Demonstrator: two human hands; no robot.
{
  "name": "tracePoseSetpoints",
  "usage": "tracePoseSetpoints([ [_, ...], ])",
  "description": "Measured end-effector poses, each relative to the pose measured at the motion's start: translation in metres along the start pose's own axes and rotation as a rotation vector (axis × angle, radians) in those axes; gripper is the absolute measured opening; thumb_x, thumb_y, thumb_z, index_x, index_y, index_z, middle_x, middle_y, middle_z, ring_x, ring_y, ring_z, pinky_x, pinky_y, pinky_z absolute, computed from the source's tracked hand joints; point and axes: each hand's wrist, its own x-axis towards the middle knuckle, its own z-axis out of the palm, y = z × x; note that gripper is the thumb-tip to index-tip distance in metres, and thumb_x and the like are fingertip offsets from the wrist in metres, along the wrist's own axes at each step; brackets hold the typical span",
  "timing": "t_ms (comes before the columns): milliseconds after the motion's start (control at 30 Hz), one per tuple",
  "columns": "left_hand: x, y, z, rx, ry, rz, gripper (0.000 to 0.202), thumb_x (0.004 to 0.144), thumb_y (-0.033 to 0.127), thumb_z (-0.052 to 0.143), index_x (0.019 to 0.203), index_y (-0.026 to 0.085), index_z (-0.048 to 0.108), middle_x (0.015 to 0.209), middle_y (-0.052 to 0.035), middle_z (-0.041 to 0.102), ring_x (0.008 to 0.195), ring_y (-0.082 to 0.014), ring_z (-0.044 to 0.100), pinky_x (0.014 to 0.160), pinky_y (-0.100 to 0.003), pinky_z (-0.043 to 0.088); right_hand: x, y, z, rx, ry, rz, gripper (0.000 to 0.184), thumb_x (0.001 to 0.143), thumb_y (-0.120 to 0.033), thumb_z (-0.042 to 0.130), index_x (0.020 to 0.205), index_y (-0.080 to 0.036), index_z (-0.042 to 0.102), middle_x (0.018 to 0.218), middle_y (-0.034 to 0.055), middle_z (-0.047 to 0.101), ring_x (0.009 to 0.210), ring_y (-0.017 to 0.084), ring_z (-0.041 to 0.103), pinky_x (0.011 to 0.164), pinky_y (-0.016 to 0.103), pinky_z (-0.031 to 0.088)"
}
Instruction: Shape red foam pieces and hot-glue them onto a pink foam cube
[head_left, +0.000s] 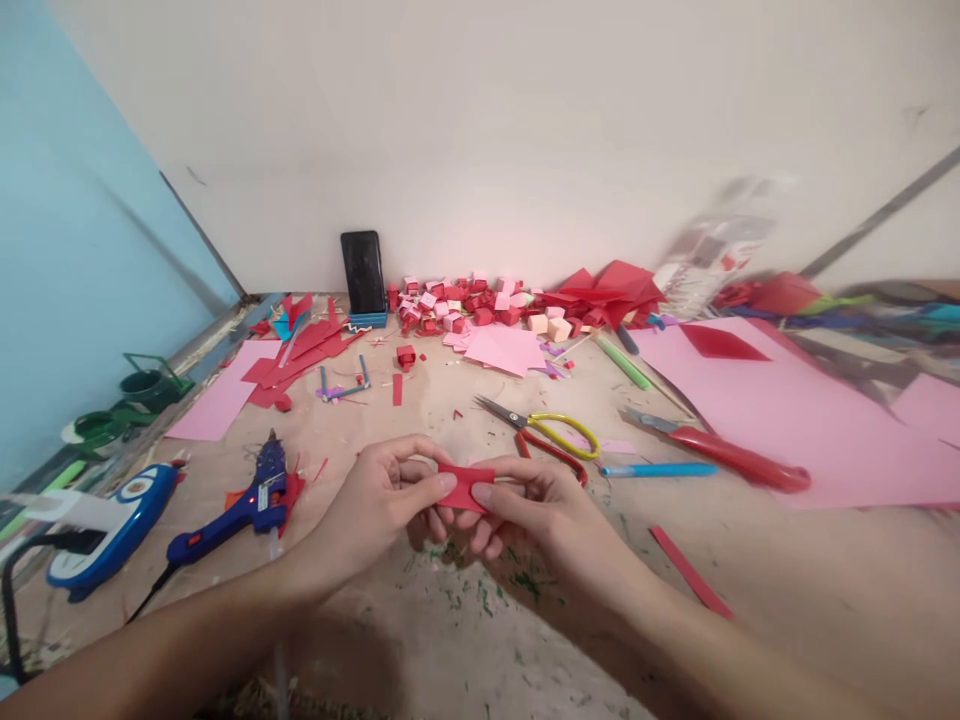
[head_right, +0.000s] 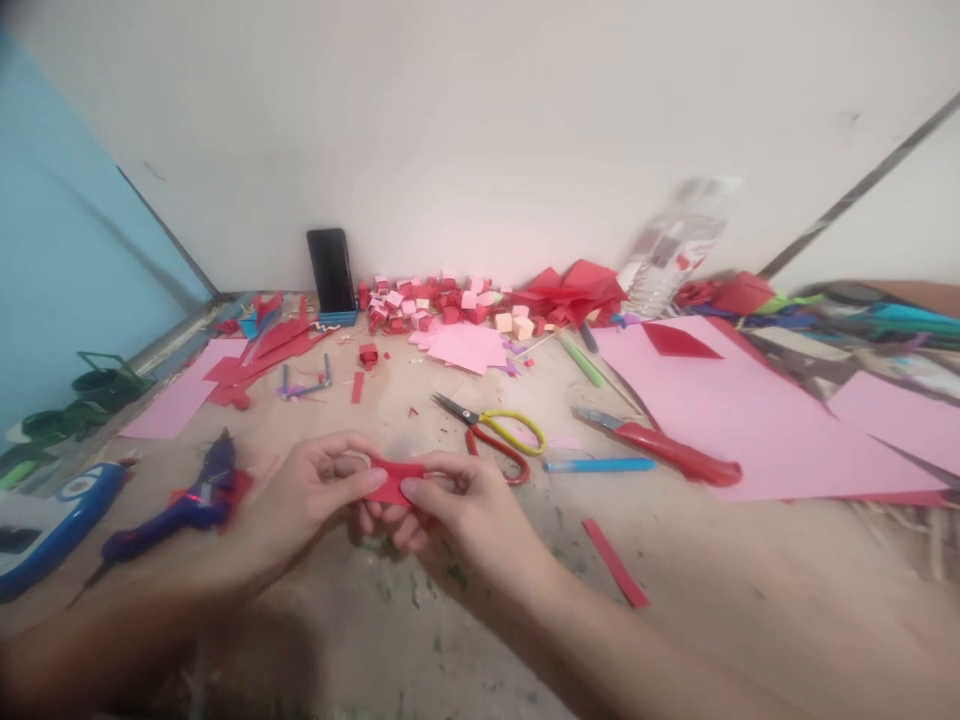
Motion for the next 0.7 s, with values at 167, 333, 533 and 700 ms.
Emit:
tracePoseSetpoints([
  [167, 0.0, 0.001, -0.001, -0.05, -0.006, -0.032, 0.028, 0.086, 0.042, 0.075, 0.092, 0.016, 0.068, 0.067, -0.0028, 0.071, 0.053, -0.0142, 0.065, 0.05, -0.022, 0.049, -0.002, 0.0, 0.001, 0.024, -0.003, 0.002, 0.025, 0.075, -0.034, 0.086, 0.087, -0.013, 0.08, 0.071, 0.0073, 0.077, 0.055, 0.014, 0.068, 0.055, 0.025, 0.053],
  [333, -0.001, 0.002, -0.001, -0.021, -0.022, -0.002, 0.029, 0.092, 0.044, 0.069, 0.088, 0.015, 0.069, 0.07, -0.0048, 0.073, 0.058, -0.0141, 0.067, 0.055, -0.023, 0.05, -0.001, 0.0, -0.001, -0.025, -0.009, -0.02, 0.025, 0.076, -0.036, 0.084, 0.086, -0.014, 0.082, 0.071, 0.0077, 0.077, 0.056, 0.014, 0.067, 0.055, 0.024, 0.053],
  [533, -0.001, 0.003, 0.0, -0.019, -0.021, 0.005, 0.03, 0.095, 0.043, 0.065, 0.085, 0.015, 0.07, 0.071, -0.0059, 0.074, 0.06, -0.014, 0.066, 0.059, -0.024, 0.05, -0.002, -0.004, 0.006, 0.041, -0.016, 0.009, 0.026, 0.069, -0.038, 0.088, 0.079, -0.015, 0.082, 0.068, 0.0064, 0.075, 0.054, 0.012, 0.065, 0.053, 0.023, 0.049],
  [700, -0.001, 0.003, 0.001, -0.026, -0.011, -0.003, 0.027, 0.091, 0.041, 0.07, 0.088, 0.015, 0.07, 0.071, -0.0062, 0.074, 0.06, -0.0147, 0.065, 0.059, -0.024, 0.05, -0.004, -0.007, 0.013, 0.081, -0.019, -0.013, 0.026, 0.069, -0.04, 0.089, 0.078, -0.016, 0.082, 0.068, 0.0068, 0.075, 0.054, 0.013, 0.065, 0.052, 0.022, 0.046],
])
